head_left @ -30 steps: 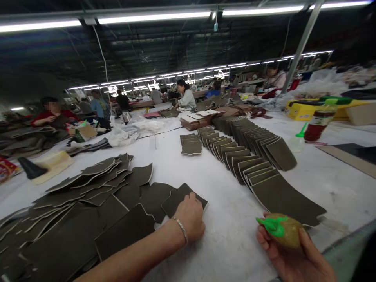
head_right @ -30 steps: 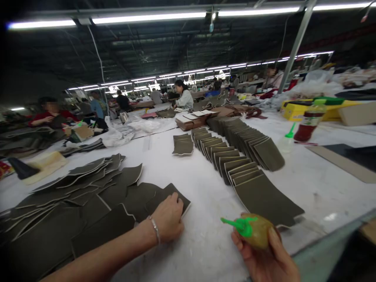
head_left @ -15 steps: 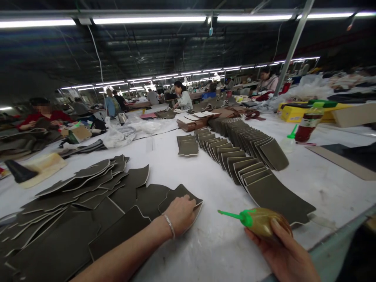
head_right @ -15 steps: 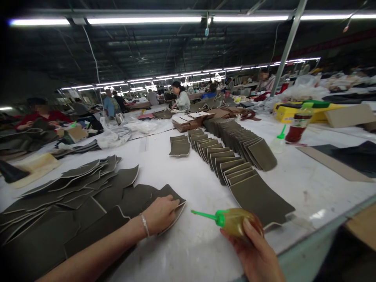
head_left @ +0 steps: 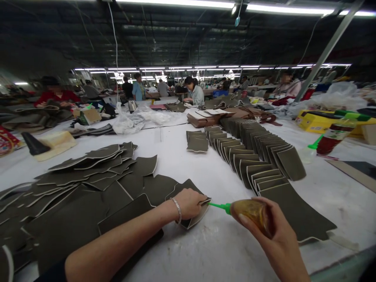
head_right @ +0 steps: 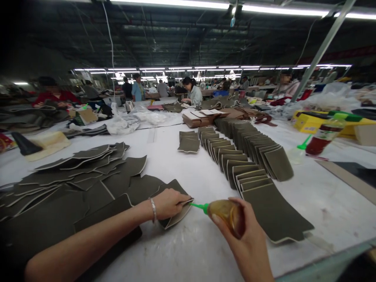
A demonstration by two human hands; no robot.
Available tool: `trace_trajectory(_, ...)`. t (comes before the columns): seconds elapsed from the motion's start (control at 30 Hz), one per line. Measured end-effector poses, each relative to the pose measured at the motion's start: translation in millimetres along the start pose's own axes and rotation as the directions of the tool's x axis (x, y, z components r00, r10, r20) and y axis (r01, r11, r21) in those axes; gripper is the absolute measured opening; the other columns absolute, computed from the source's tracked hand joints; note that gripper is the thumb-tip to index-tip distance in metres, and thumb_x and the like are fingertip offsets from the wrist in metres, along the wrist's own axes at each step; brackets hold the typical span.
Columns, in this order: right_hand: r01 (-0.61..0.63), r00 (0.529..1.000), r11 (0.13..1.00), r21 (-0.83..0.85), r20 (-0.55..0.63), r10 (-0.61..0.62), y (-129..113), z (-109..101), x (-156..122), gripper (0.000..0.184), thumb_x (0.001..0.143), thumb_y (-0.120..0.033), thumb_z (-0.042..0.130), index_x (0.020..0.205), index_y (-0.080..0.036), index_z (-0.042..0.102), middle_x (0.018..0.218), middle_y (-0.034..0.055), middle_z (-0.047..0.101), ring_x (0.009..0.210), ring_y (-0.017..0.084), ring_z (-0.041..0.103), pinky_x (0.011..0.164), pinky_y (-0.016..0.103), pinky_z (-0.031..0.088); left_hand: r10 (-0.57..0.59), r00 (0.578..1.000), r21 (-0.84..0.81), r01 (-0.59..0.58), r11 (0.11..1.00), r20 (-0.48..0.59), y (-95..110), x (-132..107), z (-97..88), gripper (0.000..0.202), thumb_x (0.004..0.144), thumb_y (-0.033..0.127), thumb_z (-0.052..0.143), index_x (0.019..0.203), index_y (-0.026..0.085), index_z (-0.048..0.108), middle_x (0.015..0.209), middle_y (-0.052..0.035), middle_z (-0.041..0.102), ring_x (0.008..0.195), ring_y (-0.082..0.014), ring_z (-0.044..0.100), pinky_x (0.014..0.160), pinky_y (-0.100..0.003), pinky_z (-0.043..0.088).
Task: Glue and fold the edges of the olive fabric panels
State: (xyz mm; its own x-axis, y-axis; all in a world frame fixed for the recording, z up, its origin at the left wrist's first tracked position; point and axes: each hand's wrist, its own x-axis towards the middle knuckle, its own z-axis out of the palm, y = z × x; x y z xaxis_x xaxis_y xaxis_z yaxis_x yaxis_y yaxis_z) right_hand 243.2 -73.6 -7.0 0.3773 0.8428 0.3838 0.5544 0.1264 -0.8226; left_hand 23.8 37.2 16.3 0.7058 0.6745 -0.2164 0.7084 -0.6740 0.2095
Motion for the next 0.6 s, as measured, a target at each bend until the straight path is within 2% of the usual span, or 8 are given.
trace_trajectory(0.1, 0.123, 0.992, 0.978, -0.169, 0.027, -0.120, -8, 2, 5, 0.052, 0.077, -0.061, 0.068, 0.113, -0.026, 0.056, 0.102, 0.0045, 0.064, 0.084, 0.027, 0.065, 0.076, 0.038, 0.052, 0.003, 1.000, -0.011, -0.003, 1.000, -0.012, 0, 0, 1.2, 0.045, 0.083, 0.020, 0.044, 0.123, 0.030, 0.062, 0.105, -0.0035, 0.073, 0.091, -0.0254, 0.068, 0.078, -0.033, 0.050)
trace_trajectory(0.27, 0.261, 0.965, 0.929, -0.262, 0.043, -0.259, -14, 3, 3, 0.049, 0.082, -0.061, 0.063, 0.114, -0.025, 0.053, 0.103, 0.0048, 0.064, 0.084, 0.026, 0.065, 0.080, 0.038, 0.051, -0.003, 1.000, -0.042, 0.002, 0.999, -0.030, 0, -1, 2.9, 0.046, 0.081, 0.021, 0.047, 0.123, 0.029, 0.063, 0.106, -0.0046, 0.072, 0.094, -0.0269, 0.068, 0.080, -0.035, 0.051)
trace_trajectory(0.37, 0.235, 0.972, 0.930, -0.282, 0.069, -0.225, -15, 3, 1, 0.049, 0.082, -0.062, 0.064, 0.113, -0.026, 0.054, 0.099, 0.0034, 0.065, 0.079, 0.025, 0.065, 0.076, 0.036, 0.051, -0.014, 0.999, -0.058, 0.012, 0.998, -0.037, 3, -3, 3.0, 0.044, 0.081, 0.024, 0.048, 0.122, 0.028, 0.064, 0.105, -0.0059, 0.072, 0.094, -0.0286, 0.068, 0.081, -0.037, 0.052)
trace_trajectory(0.47, 0.184, 0.983, 0.941, -0.285, 0.046, -0.178, -15, 3, 0, 0.049, 0.081, -0.062, 0.065, 0.113, -0.025, 0.054, 0.097, 0.0028, 0.065, 0.076, 0.024, 0.064, 0.071, 0.033, 0.051, -0.022, 0.999, -0.061, 0.019, 0.998, -0.043, 4, -4, 2.6, 0.044, 0.080, 0.024, 0.048, 0.121, 0.028, 0.064, 0.104, -0.0058, 0.073, 0.093, -0.0283, 0.068, 0.080, -0.037, 0.052)
trace_trajectory(0.6, 0.119, 0.993, 0.956, -0.268, 0.024, -0.117, -15, 4, -3, 0.052, 0.080, -0.065, 0.063, 0.112, -0.025, 0.055, 0.098, 0.0032, 0.064, 0.076, 0.024, 0.063, 0.074, 0.034, 0.049, -0.024, 0.999, -0.054, 0.022, 0.998, -0.033, 4, -3, 2.1, 0.041, 0.080, 0.026, 0.048, 0.117, 0.027, 0.066, 0.101, -0.0058, 0.073, 0.093, -0.0282, 0.068, 0.079, -0.036, 0.052)
